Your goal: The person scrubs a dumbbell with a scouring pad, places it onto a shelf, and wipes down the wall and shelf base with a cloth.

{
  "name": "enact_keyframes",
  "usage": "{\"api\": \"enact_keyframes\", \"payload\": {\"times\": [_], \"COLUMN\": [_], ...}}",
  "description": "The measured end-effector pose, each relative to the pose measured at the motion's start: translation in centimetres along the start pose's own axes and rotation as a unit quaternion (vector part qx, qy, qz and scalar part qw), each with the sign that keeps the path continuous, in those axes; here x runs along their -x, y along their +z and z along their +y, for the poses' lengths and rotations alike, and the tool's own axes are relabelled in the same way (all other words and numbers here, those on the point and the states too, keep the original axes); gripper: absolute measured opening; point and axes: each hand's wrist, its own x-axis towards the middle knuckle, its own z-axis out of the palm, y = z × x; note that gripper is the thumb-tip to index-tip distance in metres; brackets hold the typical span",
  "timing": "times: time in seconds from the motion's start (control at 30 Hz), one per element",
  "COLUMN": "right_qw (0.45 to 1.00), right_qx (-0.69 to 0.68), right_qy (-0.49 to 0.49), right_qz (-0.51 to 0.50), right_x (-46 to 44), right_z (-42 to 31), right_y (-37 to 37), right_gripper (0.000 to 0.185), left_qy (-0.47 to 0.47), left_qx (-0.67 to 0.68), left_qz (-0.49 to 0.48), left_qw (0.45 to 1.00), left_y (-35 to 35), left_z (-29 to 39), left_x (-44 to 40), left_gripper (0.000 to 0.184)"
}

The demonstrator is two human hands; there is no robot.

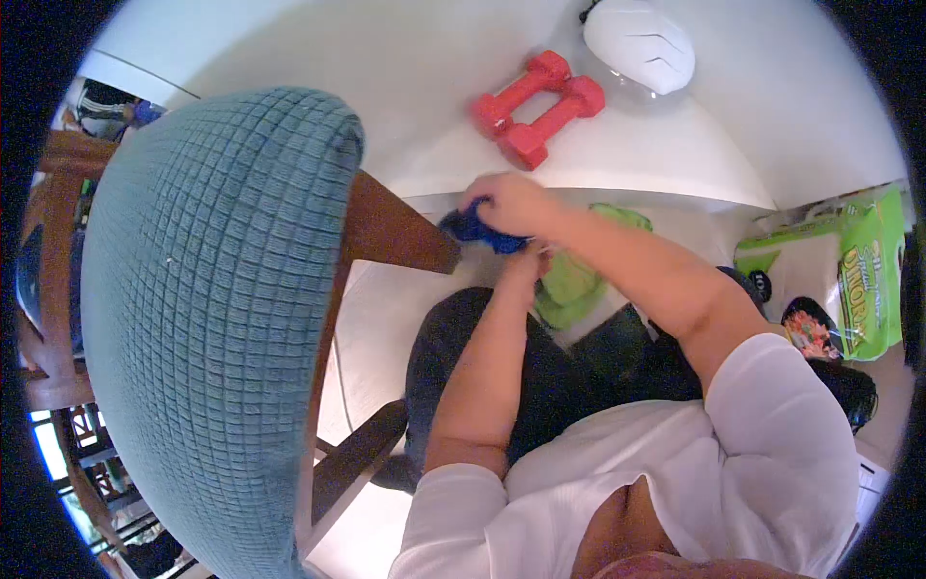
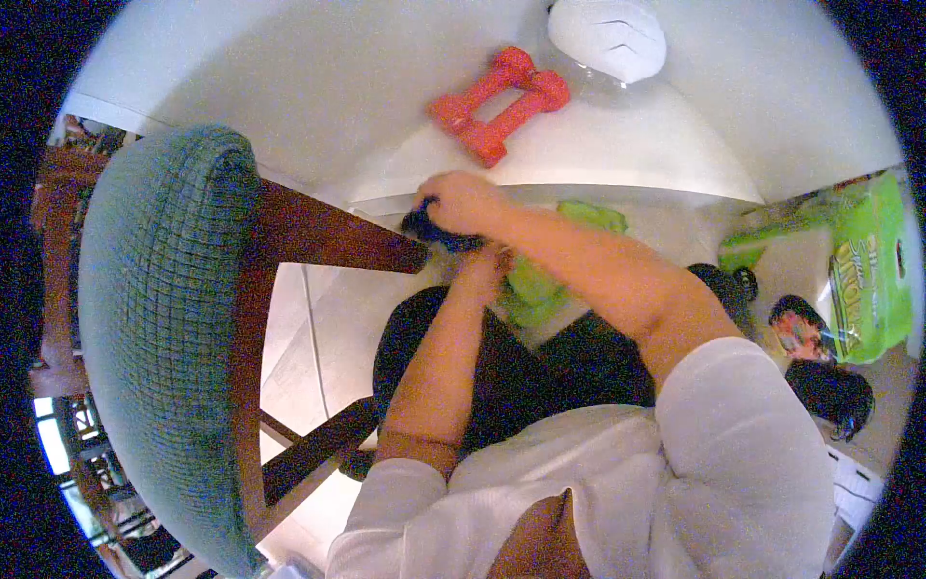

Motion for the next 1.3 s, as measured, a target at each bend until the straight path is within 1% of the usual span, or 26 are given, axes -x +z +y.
{"api": "enact_keyframes", "payload": {"times": [0.03, 0.13, 0.2, 0.23, 0.27, 0.33, 0.37, 0.43, 0.47, 0.53, 0.57, 0.6, 0.63, 0.67, 0.7, 0.73, 0.8, 0.9, 1.0, 1.1, 1.13, 1.17, 1.2, 1.27, 1.3], "right_qw": [0.996, 0.972, 0.987, 0.981, 0.976, 0.966, 0.94, 0.867, 0.838, 0.773, 0.711, 0.715, 0.719, 0.725, 0.719, 0.715, 0.707, 0.654, 0.669, 0.68, 0.683, 0.684, 0.686, 0.671, 0.663], "right_qx": [-0.067, 0.016, -0.095, -0.154, -0.181, -0.215, -0.275, -0.387, -0.425, -0.5, -0.578, -0.578, -0.579, -0.579, -0.594, -0.592, -0.59, -0.628, -0.623, -0.601, -0.598, -0.597, -0.597, -0.61, -0.616], "right_qy": [0.023, -0.039, 0.061, 0.109, 0.099, 0.111, 0.153, 0.23, 0.249, 0.282, 0.32, 0.32, 0.318, 0.314, 0.306, 0.316, 0.33, 0.342, 0.329, 0.335, 0.331, 0.326, 0.321, 0.334, 0.343], "right_qz": [0.048, 0.23, 0.115, 0.052, 0.069, 0.087, 0.13, 0.214, 0.235, 0.27, 0.238, 0.228, 0.216, 0.203, 0.191, 0.197, 0.206, 0.247, 0.237, 0.254, 0.258, 0.262, 0.265, 0.258, 0.254], "right_x": [1.6, 5.5, 9.1, 10.9, 12.6, 16.0, 17.4, 19.8, 20.7, 21.9, 22.4, 22.8, 23.4, 23.9, 24.3, 24.7, 25.1, 25.2, 24.9, 25.3, 25.5, 25.9, 25.8, 25.3, 25.3], "right_z": [-0.5, 1.8, 2.4, 2.4, 2.3, 2.7, 2.7, 2.4, 2.6, 2.5, 2.0, 1.8, 1.9, 2.1, 2.2, 2.2, 2.6, 4.2, 4.3, 4.7, 5.3, 6.0, 6.2, 4.9, 4.6], "right_y": [-1.8, -5.2, -6.2, -6.3, -6.2, -5.7, -5.7, -6.2, -6.2, -6.0, -6.0, -5.4, -4.9, -4.4, -4.1, -3.9, -3.7, -3.1, -3.4, -3.0, -2.8, -2.5, -2.3, -3.5, -3.8], "right_gripper": [0.027, 0.029, 0.03, 0.03, 0.031, 0.031, 0.03, 0.028, 0.028, 0.028, 0.03, 0.03, 0.03, 0.03, 0.031, 0.031, 0.03, 0.029, 0.028, 0.028, 0.027, 0.026, 0.026, 0.026, 0.027], "left_qy": [0.035, 0.063, -0.065, -0.075, -0.05, 0.0, -0.025, -0.004, 0.008, 0.102, 0.149, 0.24, 0.324, 0.401, 0.398, 0.501, 0.548, 0.388, 0.341, 0.32, 0.307, 0.287, 0.26, 0.144, 0.11], "left_qx": [-0.048, -0.035, 0.059, 0.065, 0.056, 0.037, -0.003, 0.016, 0.026, -0.068, -0.117, -0.219, -0.317, -0.41, -0.402, -0.405, -0.386, -0.402, -0.305, -0.429, -0.547, -0.657, -0.754, -0.776, -0.777], "left_qz": [-0.031, -0.04, -0.017, -0.031, -0.034, -0.036, -0.002, -0.047, -0.069, -0.102, -0.114, -0.059, -0.002, 0.056, 0.121, 0.156, 0.192, 0.177, 0.334, 0.37, 0.346, 0.318, 0.285, 0.281, 0.282], "left_qw": [0.998, 0.997, 0.996, 0.995, 0.997, 0.999, 1.0, 0.999, 0.997, 0.987, 0.975, 0.944, 0.891, 0.818, 0.816, 0.749, 0.717, 0.811, 0.824, 0.759, 0.697, 0.621, 0.531, 0.547, 0.551], "left_y": [-1.3, -0.3, 0.6, 1.4, 1.5, 1.8, 2.1, 4.1, 5.2, 8.4, 9.3, 9.3, 9.1, 8.9, 9.0, 7.6, 5.3, 2.5, -1.5, -4.8, -5.8, -7.0, -8.2, -10.6, -10.1], "left_z": [-2.2, -1.1, 1.1, 2.8, 2.8, 3.2, 3.5, 5.3, 5.9, 5.4, 5.6, 6.6, 8.1, 9.7, 12.5, 14.4, 16.5, 16.4, 13.9, 13.8, 14.4, 15.1, 15.8, 16.3, 16.6], "left_x": [-1.2, -0.4, 0.3, 1.3, 1.5, 2.1, 2.7, 5.6, 6.9, 8.9, 9.7, 10.1, 10.3, 11.0, 12.9, 13.4, 15.9, 18.5, 18.2, 19.6, 20.7, 22.3, 23.9, 26.4, 26.9], "left_gripper": [0.025, 0.027, 0.027, 0.03, 0.031, 0.034, 0.04, 0.042, 0.043, 0.043, 0.044, 0.043, 0.042, 0.041, 0.035, 0.031, 0.033, 0.033, 0.036, 0.04, 0.041, 0.042, 0.043, 0.043, 0.039]}}
